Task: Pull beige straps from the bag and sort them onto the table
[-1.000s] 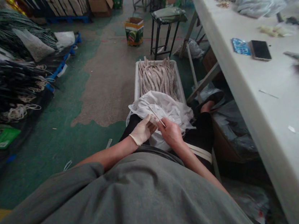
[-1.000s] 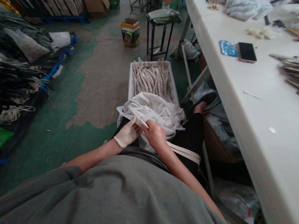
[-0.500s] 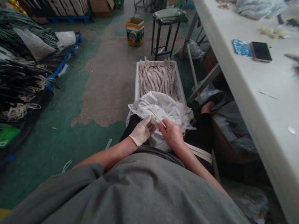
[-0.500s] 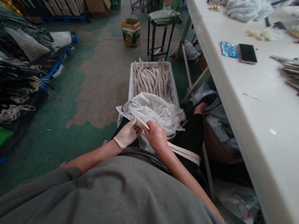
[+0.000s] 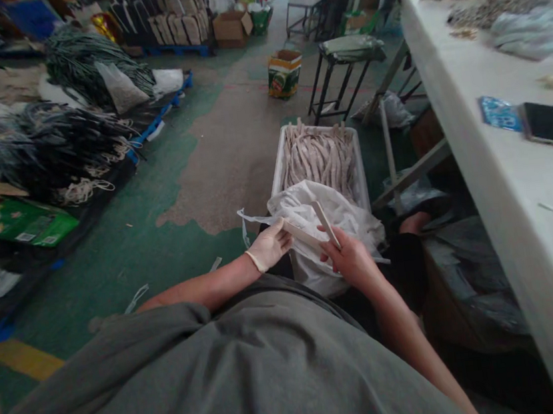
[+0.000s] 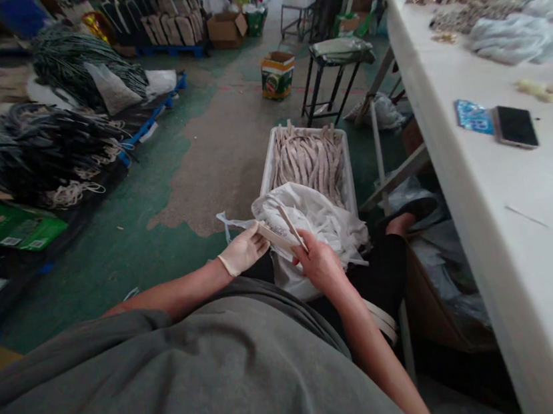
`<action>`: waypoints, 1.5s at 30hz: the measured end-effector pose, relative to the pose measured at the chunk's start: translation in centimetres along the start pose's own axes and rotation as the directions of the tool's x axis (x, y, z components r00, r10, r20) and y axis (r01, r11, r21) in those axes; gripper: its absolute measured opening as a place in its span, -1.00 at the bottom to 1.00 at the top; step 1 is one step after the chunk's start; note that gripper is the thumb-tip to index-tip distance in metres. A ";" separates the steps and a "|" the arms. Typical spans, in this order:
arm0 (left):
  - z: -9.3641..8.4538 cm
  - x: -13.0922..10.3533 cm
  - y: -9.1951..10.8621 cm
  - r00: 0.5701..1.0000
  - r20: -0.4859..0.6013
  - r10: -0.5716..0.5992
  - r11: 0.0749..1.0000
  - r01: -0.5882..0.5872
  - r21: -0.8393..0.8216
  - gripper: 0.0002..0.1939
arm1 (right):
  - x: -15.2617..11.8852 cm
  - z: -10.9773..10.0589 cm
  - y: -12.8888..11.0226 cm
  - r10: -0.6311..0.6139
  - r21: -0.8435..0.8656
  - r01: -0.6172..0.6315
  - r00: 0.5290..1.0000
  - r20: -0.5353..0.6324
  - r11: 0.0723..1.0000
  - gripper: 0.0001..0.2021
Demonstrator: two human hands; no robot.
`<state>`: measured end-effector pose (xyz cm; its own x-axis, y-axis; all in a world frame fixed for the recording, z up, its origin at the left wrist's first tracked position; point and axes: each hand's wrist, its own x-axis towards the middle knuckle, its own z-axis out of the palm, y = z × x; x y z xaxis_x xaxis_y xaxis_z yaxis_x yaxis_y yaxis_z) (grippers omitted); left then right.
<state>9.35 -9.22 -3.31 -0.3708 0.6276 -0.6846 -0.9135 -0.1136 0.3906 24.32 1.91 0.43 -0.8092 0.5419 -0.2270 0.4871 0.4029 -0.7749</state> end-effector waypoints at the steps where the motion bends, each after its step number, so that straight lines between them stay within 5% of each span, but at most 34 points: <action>1: 0.0 -0.1 -0.5 0.999 0.029 -0.025 1.000 0.024 0.014 -0.88 | 0.2 0.3 -0.3 -0.012 -0.040 0.011 0.999 -0.030 0.999 -0.57; 5: -0.1 -0.3 -1.6 0.991 0.107 -0.074 0.997 0.070 0.037 -0.85 | 0.8 1.1 -1.1 -0.033 -0.079 0.031 0.999 -0.028 0.996 -0.52; 10: -0.8 -0.3 0.5 1.000 0.002 0.018 1.000 -0.018 -0.008 -0.87 | 0.1 0.1 -0.5 -0.039 0.020 0.038 0.998 0.048 0.999 -0.52; 16: -0.6 -0.8 -1.3 0.990 0.144 -0.014 0.999 0.007 0.047 -0.85 | 1.2 1.8 -1.7 -0.047 -0.088 0.044 0.998 -0.034 0.995 -0.55; 22: -1.0 -1.1 0.8 1.000 0.019 0.017 0.999 -0.017 -0.031 -0.75 | 0.3 1.7 -0.9 -0.045 0.040 0.043 0.998 0.047 0.998 -0.52; 26: -0.5 -0.7 -0.1 0.991 0.117 -0.058 0.998 0.056 0.020 -0.77 | 0.5 2.4 -1.2 -0.047 -0.004 0.047 0.999 -0.014 0.999 -0.54; 33: 0.0 0.1 2.6 0.990 0.009 0.144 0.986 -0.142 -0.089 -0.81 | 0.3 0.8 -0.2 0.040 0.120 -0.040 0.999 0.003 0.992 -0.52; 45: -0.7 -0.5 -1.9 0.997 0.052 -0.058 0.996 0.061 -0.060 -0.78 | -2.2 -0.1 0.3 0.092 -0.275 -0.100 0.995 -0.042 0.956 -0.65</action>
<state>11.13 -9.86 -4.21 -0.3083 0.6721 -0.6732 -0.9427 -0.1212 0.3108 26.27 0.95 0.72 -0.7464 0.6072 -0.2724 0.6372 0.5340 -0.5556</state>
